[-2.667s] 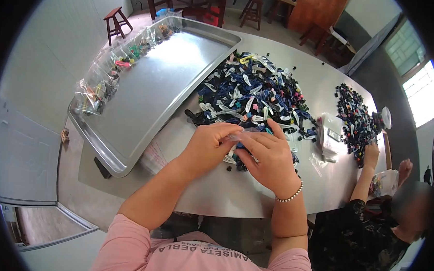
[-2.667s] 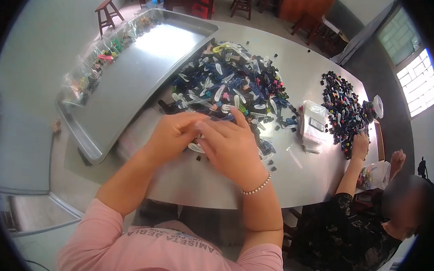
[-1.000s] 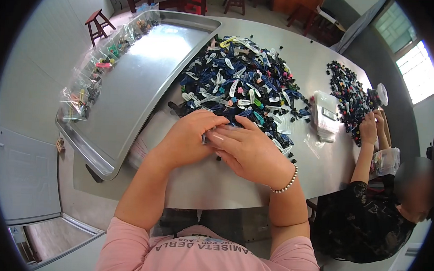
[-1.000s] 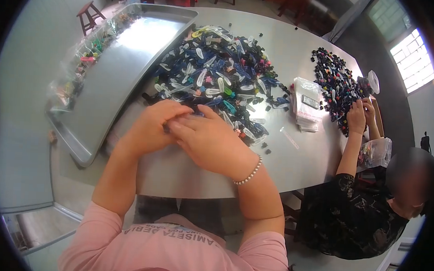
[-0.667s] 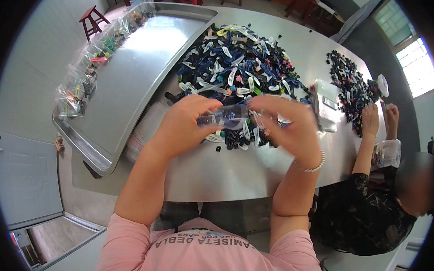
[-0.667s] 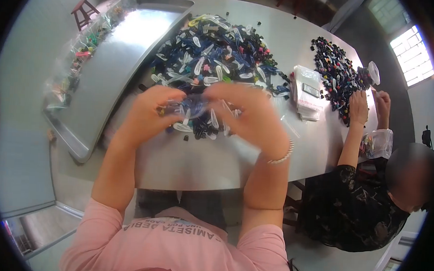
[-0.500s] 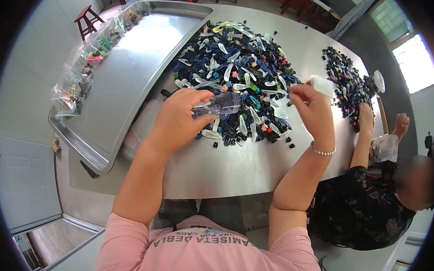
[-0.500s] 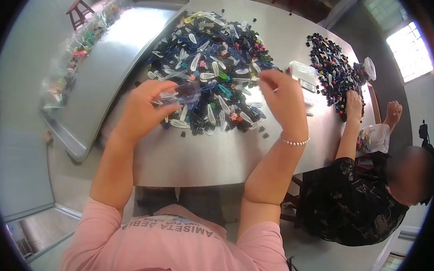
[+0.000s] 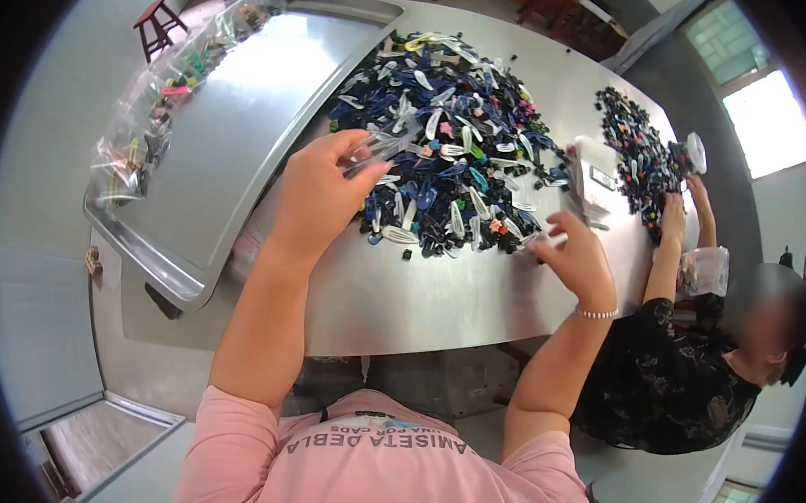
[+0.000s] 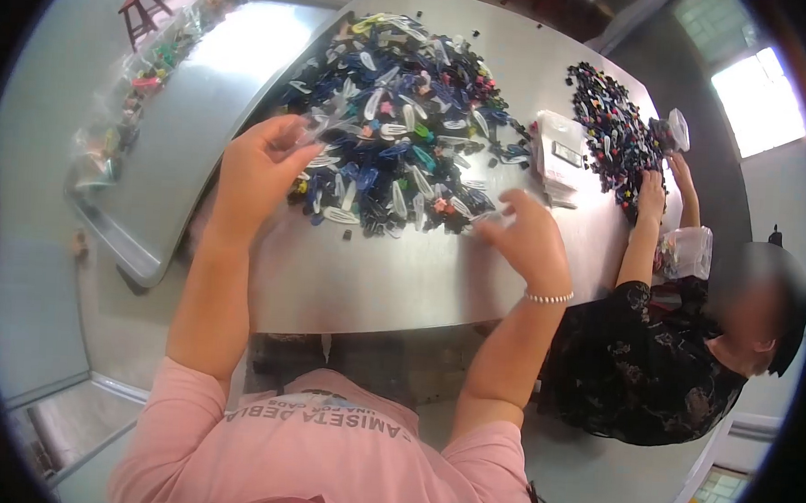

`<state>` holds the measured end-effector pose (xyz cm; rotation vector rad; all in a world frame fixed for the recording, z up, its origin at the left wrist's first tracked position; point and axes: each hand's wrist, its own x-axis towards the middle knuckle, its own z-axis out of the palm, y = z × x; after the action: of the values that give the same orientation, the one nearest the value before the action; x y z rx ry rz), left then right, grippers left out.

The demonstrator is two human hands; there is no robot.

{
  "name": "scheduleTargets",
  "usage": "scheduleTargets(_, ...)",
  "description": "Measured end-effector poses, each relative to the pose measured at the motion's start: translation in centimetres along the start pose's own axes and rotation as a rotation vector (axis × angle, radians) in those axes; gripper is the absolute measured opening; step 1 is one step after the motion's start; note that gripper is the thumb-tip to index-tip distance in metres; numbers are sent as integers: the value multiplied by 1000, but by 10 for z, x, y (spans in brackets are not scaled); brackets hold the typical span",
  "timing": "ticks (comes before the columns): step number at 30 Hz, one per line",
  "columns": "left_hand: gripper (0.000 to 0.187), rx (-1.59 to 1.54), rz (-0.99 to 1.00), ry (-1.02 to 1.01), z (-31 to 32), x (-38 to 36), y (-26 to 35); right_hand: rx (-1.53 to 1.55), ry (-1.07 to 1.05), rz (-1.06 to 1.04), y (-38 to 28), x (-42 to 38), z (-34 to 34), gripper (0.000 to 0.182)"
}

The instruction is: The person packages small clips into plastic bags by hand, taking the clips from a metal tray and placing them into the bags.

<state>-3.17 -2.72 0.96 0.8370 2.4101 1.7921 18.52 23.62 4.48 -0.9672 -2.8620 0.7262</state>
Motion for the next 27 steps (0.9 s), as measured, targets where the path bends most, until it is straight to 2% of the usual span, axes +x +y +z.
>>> scheduleTargets(1,37,-22,-22,29,-2,1,2,-3,2,-13,11,-3,6,61)
scheduleTargets(5,32,-46,-30,83,-9,4,10,-48,20,-81,7,-11,28,73)
scheduleTargets(8,32,-88,-47,88,-9,5,7,-61,101,-115,-17,-2,43,72)
scheduleTargets(10,32,-65,-42,76,-8,4,6,-61,118,-150,-34,11,54,68)
scheduleTargets(13,33,-29,-53,51,-8,3,8,118,222,-287,-47,36,74,64)
scheduleTargets(16,34,-10,-59,33,-8,2,8,239,180,-281,-66,56,75,60)
scheduleTargets(18,35,-2,-50,34,-7,1,5,356,69,-233,-81,65,65,55)
scheduleTargets(19,36,16,-25,31,-5,0,2,446,76,-268,-87,71,64,50)
scheduleTargets(22,38,68,-10,8,-6,-1,6,431,117,-388,-98,91,55,36)
scheduleTargets(23,38,67,-5,1,-5,-1,5,433,117,-390,-100,95,53,36)
scheduleTargets(25,37,69,-1,-6,-5,-1,6,702,-87,-261,-108,99,45,26)
scheduleTargets(26,36,98,-5,-18,-5,-2,8,704,-88,-262,-105,99,48,26)
scheduleTargets(27,34,128,-12,-32,-5,0,9,865,-111,-175,-99,100,53,24)
